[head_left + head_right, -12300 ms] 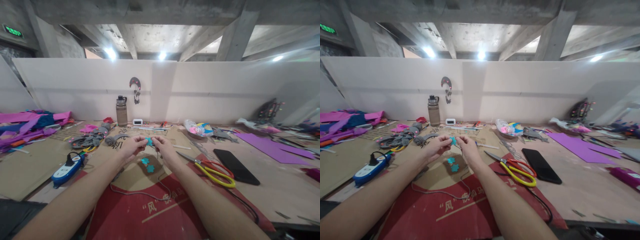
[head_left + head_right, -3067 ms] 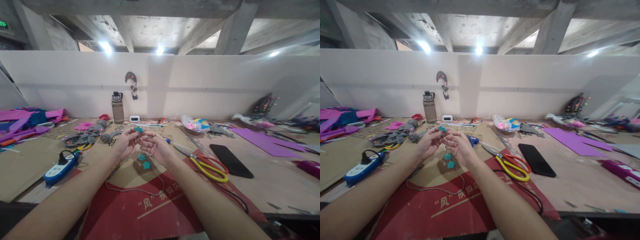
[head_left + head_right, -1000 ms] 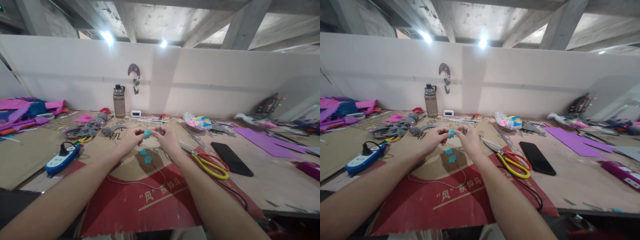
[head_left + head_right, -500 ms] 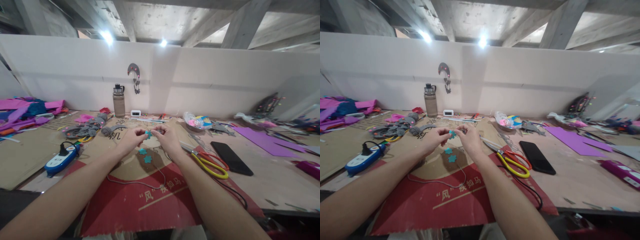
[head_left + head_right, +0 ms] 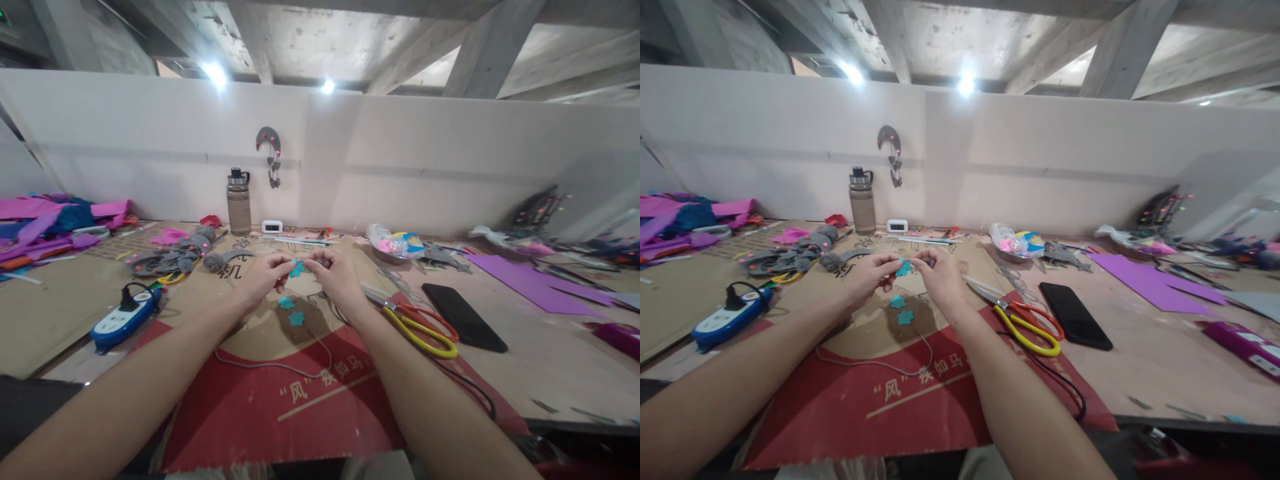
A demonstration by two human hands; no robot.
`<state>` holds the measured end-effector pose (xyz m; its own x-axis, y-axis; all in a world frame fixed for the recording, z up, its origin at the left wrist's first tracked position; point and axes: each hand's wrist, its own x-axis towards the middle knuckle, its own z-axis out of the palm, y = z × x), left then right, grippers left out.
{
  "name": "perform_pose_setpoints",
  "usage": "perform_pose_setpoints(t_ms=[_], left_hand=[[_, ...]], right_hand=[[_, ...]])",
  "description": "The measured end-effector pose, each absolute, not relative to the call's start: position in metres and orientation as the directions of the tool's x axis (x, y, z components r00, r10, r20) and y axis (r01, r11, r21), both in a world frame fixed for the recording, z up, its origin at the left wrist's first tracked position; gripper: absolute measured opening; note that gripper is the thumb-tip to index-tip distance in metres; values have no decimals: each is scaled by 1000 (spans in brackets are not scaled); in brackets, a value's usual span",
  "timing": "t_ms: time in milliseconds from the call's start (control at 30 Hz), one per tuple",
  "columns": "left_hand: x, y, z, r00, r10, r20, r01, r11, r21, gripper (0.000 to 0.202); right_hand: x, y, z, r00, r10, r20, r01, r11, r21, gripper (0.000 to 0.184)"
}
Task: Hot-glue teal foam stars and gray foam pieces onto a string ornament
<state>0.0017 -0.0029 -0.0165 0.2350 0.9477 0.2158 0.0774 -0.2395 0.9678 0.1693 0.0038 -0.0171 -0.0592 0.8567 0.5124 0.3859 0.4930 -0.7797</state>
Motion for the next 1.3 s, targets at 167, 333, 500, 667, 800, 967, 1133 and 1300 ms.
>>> perform_pose_setpoints(t_ms=[167, 333, 500, 667, 800, 967, 1133, 1300], left_hand=[[2, -2, -17, 246, 947, 204, 15, -214, 977, 27], [1, -3, -17, 261, 945, 198, -11, -202, 979, 25], [2, -5, -15, 288, 940, 181, 12, -193, 981, 27], [3, -5, -13, 297, 938, 180, -30, -180, 983, 30], [3, -6, -11, 294, 942, 162, -49, -155, 987, 27], [4, -11, -6, 282, 947, 151, -95, -129, 987, 29], [4, -10, -6, 246, 960, 132, -63, -121, 991, 36], [3, -7, -11, 225, 966, 127, -10, -128, 992, 36]], right_hand=[[169, 3, -15, -59, 858, 511, 396, 490, -777, 24], [169, 1, -13, -61, 859, 508, 406, 486, -774, 24], [169, 1, -14, -64, 855, 515, 434, 489, -757, 22], [170, 0, -13, -68, 841, 537, 444, 508, -739, 21], [170, 0, -13, -64, 834, 549, 464, 512, -723, 19], [170, 1, -15, -74, 813, 577, 476, 537, -696, 20], [169, 0, -16, -85, 801, 593, 486, 553, -677, 19], [169, 0, -17, -94, 801, 591, 496, 552, -670, 22]])
